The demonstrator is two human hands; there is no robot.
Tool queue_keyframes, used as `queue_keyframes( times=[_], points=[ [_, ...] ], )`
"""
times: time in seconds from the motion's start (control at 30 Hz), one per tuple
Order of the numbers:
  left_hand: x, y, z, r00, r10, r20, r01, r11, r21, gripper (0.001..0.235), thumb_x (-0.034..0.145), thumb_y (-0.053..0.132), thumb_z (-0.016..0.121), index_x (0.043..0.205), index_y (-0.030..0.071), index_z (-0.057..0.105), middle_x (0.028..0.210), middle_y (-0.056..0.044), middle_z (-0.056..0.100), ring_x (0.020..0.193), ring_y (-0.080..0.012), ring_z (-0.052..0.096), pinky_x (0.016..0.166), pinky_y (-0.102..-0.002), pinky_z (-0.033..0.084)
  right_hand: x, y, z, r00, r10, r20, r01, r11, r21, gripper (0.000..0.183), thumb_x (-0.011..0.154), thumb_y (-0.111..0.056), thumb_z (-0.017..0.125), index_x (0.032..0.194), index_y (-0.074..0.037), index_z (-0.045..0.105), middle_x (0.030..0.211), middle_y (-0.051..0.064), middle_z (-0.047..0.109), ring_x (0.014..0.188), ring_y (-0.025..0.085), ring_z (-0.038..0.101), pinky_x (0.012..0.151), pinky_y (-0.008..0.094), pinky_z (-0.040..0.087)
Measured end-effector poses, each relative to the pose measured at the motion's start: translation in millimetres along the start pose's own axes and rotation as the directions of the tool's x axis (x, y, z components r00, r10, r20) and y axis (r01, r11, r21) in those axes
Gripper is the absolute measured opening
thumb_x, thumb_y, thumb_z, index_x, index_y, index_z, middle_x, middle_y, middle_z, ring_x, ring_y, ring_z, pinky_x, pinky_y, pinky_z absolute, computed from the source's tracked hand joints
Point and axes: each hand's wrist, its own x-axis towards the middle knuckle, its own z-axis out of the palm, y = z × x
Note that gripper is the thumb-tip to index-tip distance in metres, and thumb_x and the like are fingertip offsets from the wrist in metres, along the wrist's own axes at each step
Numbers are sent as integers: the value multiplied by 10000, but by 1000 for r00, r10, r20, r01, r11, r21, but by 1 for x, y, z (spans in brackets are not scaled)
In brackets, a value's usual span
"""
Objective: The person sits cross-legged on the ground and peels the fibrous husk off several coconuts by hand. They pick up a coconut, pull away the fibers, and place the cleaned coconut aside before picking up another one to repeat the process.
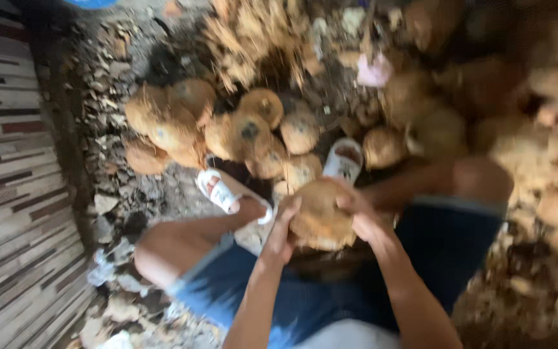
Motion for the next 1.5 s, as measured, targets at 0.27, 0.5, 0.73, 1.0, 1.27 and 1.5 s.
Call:
queue_keyframes(
  times=[0.27,0.5,0.73,1.0,1.27,1.5],
  points=[
    [-32,-22,-4,964,153,217,-263,655,708,926,856,764,487,1476,89,358,1495,-273,366,1368,-449,379,1069,-650,363,-53,-24,-13,998,-60,23,64,961,-270,918,774,-651,547,1466,-58,437,1534,285,363,1378,513,350,1125,671,206],
    [-66,-15,3,843,285,456,-531,573,624,1106,826,880,229,1443,-21,404,1434,-346,370,1315,-507,386,1040,-680,369,-78,-33,-18,946,-216,243,252,959,-127,712,686,-379,709,1290,-9,640,1285,218,631,1219,334,568,1025,500,412],
    [-72,-43,-12,769,236,594,-473,835,281,1043,834,811,420,1555,71,274,1557,-317,247,1386,-520,302,1021,-700,350,-97,-24,1,951,-197,237,216,975,-56,659,807,-360,647,1359,-6,579,1373,169,567,1322,319,487,1127,431,301],
    [-75,-49,-26,456,440,774,-882,342,325,1292,575,704,835,1554,87,261,1540,-314,278,1423,-500,240,1130,-718,145,-37,91,-89,995,84,51,-98,822,562,638,883,-329,656,1416,-17,497,1438,280,477,1173,494,557,989,663,406],
    [-97,-40,0,615,370,696,-778,429,459,1140,795,899,362,1558,77,161,1552,-305,275,1429,-501,268,1134,-679,218,-48,85,-99,987,147,-69,-68,760,646,387,912,-213,646,1246,-16,646,1237,272,638,1036,466,648,866,634,494],
    [-101,-38,7,874,126,469,-431,646,630,1100,794,794,470,1570,66,192,1566,-393,100,1417,-583,197,1048,-773,249,-98,-4,-26,989,137,48,-143,870,473,414,1012,-245,435,1378,-111,573,1410,116,564,1325,235,525,1184,381,303]
  ],
)
